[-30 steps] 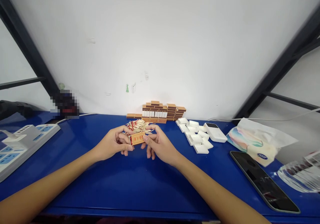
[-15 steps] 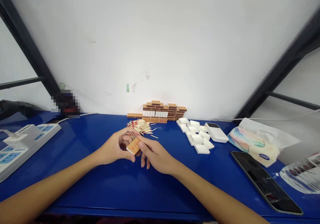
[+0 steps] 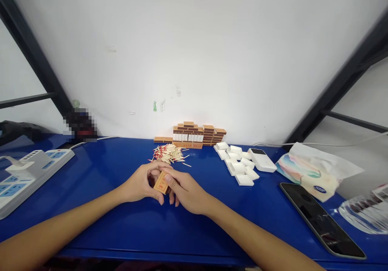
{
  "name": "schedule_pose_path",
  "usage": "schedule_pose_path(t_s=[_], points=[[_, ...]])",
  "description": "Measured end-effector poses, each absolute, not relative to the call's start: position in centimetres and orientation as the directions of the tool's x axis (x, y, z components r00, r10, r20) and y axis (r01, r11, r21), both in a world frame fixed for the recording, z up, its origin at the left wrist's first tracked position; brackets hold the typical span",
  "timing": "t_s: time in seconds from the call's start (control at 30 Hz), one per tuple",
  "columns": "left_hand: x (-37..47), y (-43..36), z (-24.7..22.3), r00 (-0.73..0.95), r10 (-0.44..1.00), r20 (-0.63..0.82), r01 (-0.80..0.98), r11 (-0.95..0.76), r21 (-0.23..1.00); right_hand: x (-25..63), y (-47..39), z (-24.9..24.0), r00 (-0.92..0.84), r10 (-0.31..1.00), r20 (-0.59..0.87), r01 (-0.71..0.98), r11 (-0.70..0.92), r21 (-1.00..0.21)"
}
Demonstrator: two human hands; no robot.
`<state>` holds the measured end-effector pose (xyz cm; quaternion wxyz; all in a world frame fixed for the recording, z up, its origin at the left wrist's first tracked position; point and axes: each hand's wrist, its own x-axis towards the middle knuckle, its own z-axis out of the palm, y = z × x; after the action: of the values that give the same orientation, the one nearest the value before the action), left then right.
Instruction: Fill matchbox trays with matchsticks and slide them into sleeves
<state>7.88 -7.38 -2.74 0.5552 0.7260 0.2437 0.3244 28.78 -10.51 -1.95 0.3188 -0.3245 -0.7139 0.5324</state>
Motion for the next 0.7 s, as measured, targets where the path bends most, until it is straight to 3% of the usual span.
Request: schedule_pose_path(t_s=[0.2, 0.37, 0.7], points=[[7.5, -6.8, -1.5, 0.493, 0.837, 0.237, 0.108, -0.329, 0.938, 29.0, -9.8, -1.7, -0.446, 0.883, 0.149, 0.049, 0.190, -0.981], [6.7, -6.2, -1.2, 0.450, 0.848, 0.281, 0.236, -0.416, 0.878, 29.3, -9.2, -1.4, -0.394, 0.907, 0.146, 0.006, 0.161, -0.987], [7.0, -5.9, -1.6, 0.351, 0.904, 0.244, 0.180, -0.321, 0.930, 29.4, -9.2, -1.2, -0.370, 0.922, 0.116, -0.069, 0.097, -0.993]])
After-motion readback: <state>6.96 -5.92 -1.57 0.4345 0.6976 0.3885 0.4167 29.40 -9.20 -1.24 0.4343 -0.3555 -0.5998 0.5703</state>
